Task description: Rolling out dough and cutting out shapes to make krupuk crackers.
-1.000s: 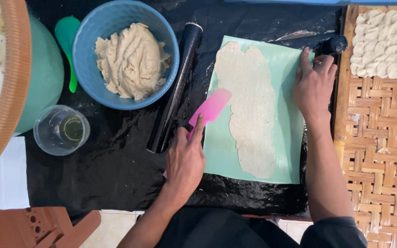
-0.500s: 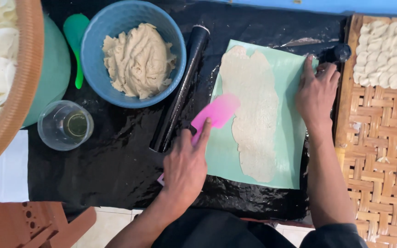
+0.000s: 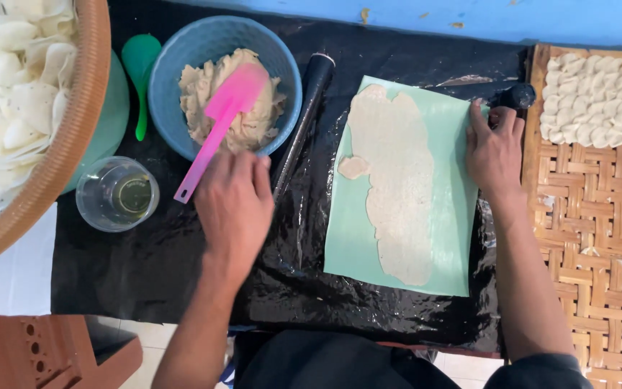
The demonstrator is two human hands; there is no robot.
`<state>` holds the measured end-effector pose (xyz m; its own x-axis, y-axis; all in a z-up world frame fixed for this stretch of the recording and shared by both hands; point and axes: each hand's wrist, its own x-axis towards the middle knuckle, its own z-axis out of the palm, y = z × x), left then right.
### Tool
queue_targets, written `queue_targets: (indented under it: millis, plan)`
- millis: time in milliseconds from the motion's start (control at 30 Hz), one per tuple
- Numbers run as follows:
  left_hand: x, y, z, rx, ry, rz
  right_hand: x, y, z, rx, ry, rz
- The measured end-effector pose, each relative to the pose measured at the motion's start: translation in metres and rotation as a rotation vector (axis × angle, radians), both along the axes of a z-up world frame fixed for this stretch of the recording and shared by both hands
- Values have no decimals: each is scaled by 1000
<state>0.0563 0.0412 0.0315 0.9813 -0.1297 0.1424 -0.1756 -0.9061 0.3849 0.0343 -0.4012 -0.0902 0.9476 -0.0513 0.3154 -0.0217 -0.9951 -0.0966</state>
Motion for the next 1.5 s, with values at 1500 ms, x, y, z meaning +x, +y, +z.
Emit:
queue_targets:
  millis: [1500]
  plan:
    - [93, -101, -97, 23, -183, -610, 41, 76, 24, -4, 165, 35]
